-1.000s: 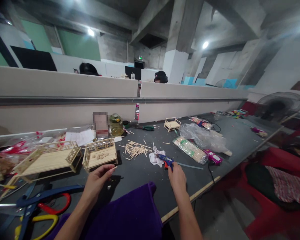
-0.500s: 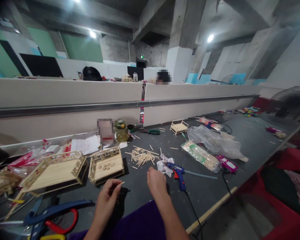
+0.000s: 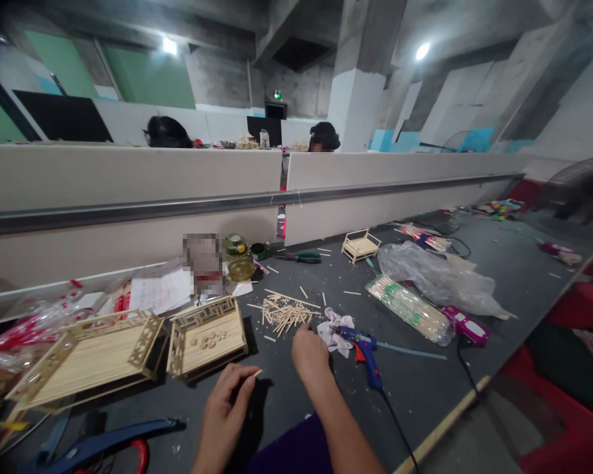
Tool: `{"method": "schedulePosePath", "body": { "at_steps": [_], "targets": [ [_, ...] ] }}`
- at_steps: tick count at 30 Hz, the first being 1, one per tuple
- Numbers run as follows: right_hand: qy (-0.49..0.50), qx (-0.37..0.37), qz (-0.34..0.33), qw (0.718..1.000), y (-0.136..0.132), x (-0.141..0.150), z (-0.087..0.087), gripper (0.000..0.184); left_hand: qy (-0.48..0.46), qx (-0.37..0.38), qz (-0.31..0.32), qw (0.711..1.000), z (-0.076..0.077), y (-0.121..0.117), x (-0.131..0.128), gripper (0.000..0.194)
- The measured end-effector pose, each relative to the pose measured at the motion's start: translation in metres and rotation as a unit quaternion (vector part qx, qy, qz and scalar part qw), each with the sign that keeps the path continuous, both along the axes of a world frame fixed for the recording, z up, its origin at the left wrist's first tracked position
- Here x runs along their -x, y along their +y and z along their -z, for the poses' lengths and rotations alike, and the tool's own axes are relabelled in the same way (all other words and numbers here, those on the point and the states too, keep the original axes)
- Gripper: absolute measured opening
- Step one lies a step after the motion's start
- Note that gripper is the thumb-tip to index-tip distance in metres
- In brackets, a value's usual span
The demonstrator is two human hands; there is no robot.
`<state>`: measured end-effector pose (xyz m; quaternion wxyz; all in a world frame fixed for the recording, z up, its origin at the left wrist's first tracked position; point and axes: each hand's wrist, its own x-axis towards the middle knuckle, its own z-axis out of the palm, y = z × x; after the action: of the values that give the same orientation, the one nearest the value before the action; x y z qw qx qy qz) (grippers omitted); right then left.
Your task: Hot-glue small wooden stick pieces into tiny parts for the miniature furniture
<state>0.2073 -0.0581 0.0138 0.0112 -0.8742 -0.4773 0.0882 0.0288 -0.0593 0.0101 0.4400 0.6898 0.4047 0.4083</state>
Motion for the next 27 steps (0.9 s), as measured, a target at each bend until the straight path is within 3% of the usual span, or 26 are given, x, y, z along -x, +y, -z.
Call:
{"method": "schedulePosePath", "body": {
  "at_steps": [7, 12, 27],
  "targets": [
    [-0.028, -0.011, -0.077, 0.997, 0.016, 0.0, -0.013, 0.031, -0.002, 0.021, 0.015, 1.0, -0.004, -0.003, 0.003, 0.023],
    [-0.042, 0.007, -0.12, 0.992, 0.033, -0.006, -0.01, 0.024, -0.012, 0.027, 0.012, 0.999, -0.006, -0.002, 0.004, 0.023],
    [-0.058, 0.029, -0.194, 0.979, 0.026, -0.016, -0.014, 0.027, -0.024, 0.048, 0.012, 0.998, -0.009, -0.001, 0.007, 0.021]
  ]
}}
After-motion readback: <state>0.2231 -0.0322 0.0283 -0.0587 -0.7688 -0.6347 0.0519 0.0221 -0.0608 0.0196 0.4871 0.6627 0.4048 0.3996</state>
